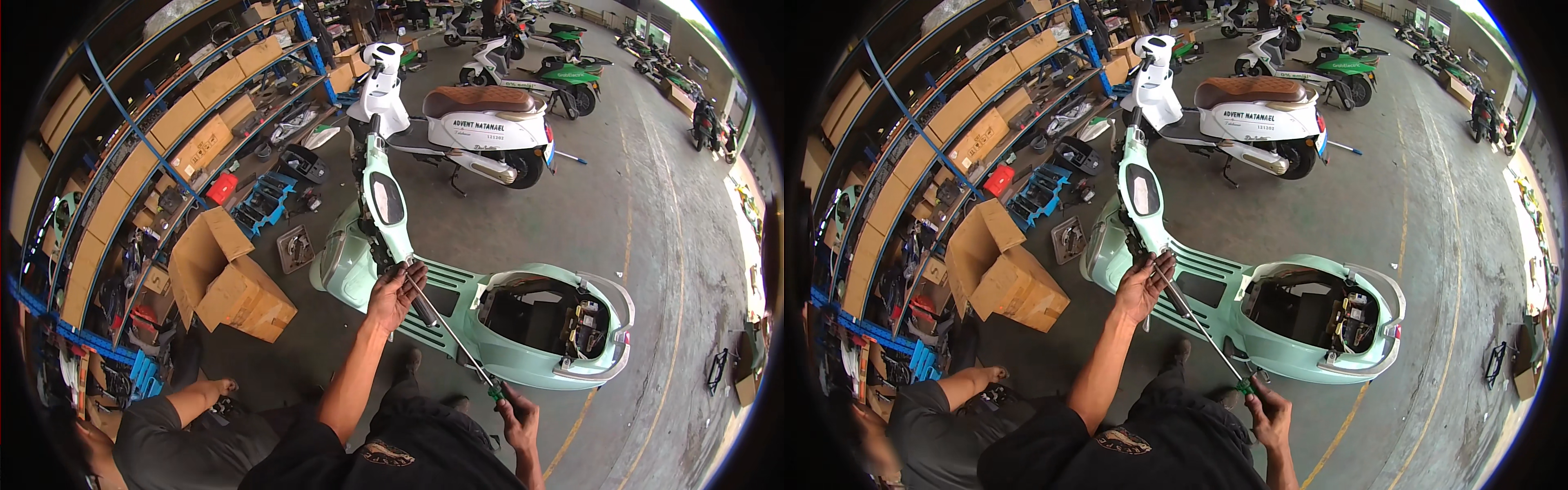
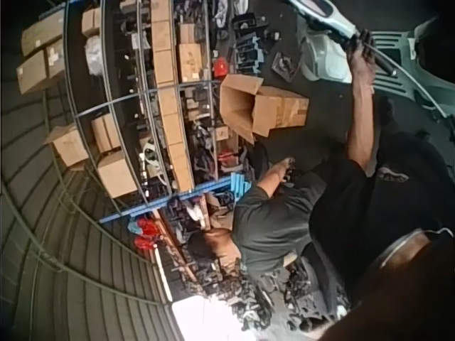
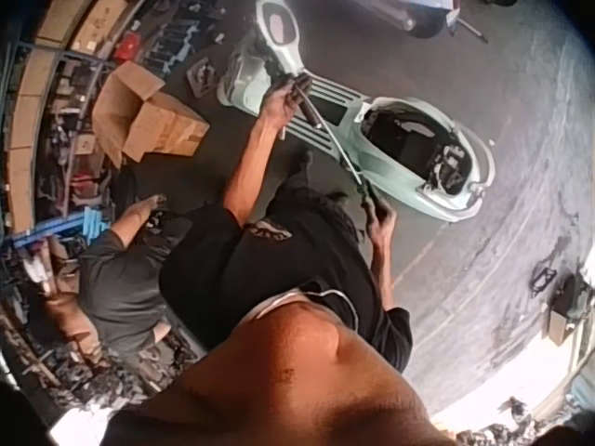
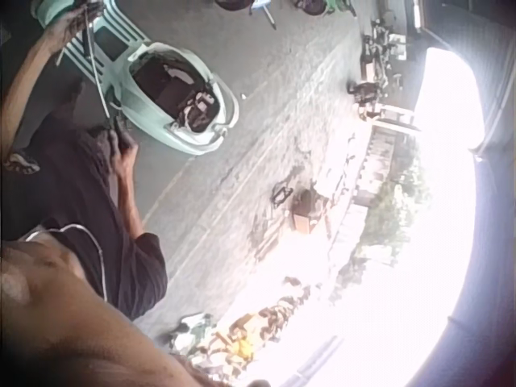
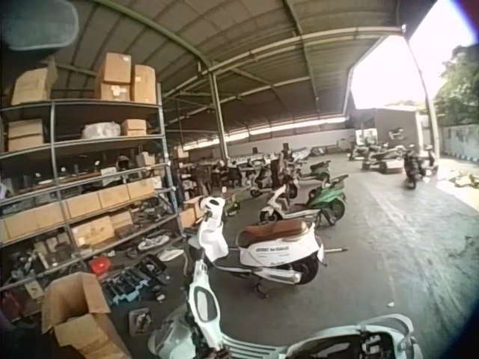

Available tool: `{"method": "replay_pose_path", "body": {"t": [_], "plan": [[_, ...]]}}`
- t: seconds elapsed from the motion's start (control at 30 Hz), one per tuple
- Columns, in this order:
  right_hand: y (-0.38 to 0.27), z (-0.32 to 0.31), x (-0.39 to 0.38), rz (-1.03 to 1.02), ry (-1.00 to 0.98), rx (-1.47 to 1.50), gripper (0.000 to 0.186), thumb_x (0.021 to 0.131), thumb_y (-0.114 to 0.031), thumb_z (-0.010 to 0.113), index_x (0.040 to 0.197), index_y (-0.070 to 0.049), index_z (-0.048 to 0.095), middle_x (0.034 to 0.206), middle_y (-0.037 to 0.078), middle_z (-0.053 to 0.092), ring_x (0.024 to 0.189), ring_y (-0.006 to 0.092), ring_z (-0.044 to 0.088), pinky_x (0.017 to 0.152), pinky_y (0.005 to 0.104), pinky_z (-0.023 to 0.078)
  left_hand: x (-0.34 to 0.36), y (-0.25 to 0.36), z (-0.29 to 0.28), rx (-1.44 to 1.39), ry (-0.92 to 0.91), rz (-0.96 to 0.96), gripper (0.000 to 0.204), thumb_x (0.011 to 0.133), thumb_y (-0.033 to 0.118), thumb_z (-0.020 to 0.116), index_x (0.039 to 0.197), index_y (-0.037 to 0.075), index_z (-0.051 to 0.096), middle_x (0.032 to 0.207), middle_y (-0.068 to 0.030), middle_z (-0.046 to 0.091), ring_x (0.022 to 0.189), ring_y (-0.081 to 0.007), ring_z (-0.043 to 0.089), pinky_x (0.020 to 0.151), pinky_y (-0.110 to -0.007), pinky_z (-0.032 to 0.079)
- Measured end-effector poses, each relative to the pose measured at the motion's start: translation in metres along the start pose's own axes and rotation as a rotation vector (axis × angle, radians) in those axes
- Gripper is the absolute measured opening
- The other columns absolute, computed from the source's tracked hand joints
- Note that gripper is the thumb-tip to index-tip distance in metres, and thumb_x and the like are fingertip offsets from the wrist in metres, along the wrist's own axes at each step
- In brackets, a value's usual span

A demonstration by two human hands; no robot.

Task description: The person unscrews panels from a scooter using a screwdriver, handles loose screws, and removes the front brake caliper by hand.

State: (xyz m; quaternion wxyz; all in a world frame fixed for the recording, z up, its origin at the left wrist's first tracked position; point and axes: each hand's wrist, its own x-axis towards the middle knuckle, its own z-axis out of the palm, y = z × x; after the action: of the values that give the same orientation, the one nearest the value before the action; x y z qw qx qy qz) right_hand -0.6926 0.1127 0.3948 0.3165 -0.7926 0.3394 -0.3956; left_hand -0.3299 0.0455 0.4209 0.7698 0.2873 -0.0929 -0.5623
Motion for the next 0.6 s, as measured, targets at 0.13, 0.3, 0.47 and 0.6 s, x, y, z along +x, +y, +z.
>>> {"method": "replay_pose_path", "body": {"t": [0.13, 0.3, 0.47, 0.6], "plan": [[-0.017, -0.013, 0.011, 1.194, -0.057, 1.407, 0.034, 0.088, -0.01, 0.07, 0.117, 0.007, 0.064, 0.073, 0.008, 0.061, 0.052, 0.0113, 0.051, 0.046, 0.0202, 0.034, -0.003, -0.004, -0.001, 0.076, -0.024, -0.014, 0.02, 0.1, 0.003, 0.041, 0.113, -0.001, 0.055, 0.122, -0.021, 0.06, 0.117, -0.0319, 0.059, 0.101, -0.042, 0.052], [-0.016, 0.001, 0.012, 0.274, 0.023, 0.094, 0.037, 0.08, -0.004, 0.074, 0.116, 0.002, 0.066, 0.09, 0.012, 0.063, 0.066, 0.0183, 0.063, 0.061, 0.0244, 0.05, 0.003, -0.002, 0.001, 0.032, 0.047, 0.041, 0.019, 0.1, 0.002, 0.039, 0.112, -0.002, 0.053, 0.121, -0.0211, 0.06, 0.116, -0.0318, 0.059, 0.102, -0.042, 0.051], [-0.02, 0.003, 0.023, 0.21, -0.004, 0.031, 0.037, 0.081, -0.006, 0.074, 0.117, -0.002, 0.067, 0.09, 0.012, 0.066, 0.062, 0.0151, 0.059, 0.055, 0.0245, 0.046, 0.0, 0.005, -0.003, -0.082, 0.058, 0.02, 0.017, 0.101, 0.005, 0.04, 0.111, -0.001, 0.053, 0.121, -0.0212, 0.06, 0.116, -0.0316, 0.06, 0.102, -0.04, 0.052], [-0.03, -0.012, 0.028, 0.834, -0.138, 0.656, 0.042, 0.081, -0.011, 0.073, 0.12, 0.002, 0.062, 0.082, 0.01, 0.064, 0.06, 0.0104, 0.051, 0.049, 0.024, 0.038, -0.01, 0.011, -0.004, 0.011, 0.012, 0.036, 0.017, 0.101, 0.007, 0.042, 0.111, 0.001, 0.054, 0.124, -0.0215, 0.059, 0.118, -0.0302, 0.059, 0.101, -0.039, 0.052]]}}
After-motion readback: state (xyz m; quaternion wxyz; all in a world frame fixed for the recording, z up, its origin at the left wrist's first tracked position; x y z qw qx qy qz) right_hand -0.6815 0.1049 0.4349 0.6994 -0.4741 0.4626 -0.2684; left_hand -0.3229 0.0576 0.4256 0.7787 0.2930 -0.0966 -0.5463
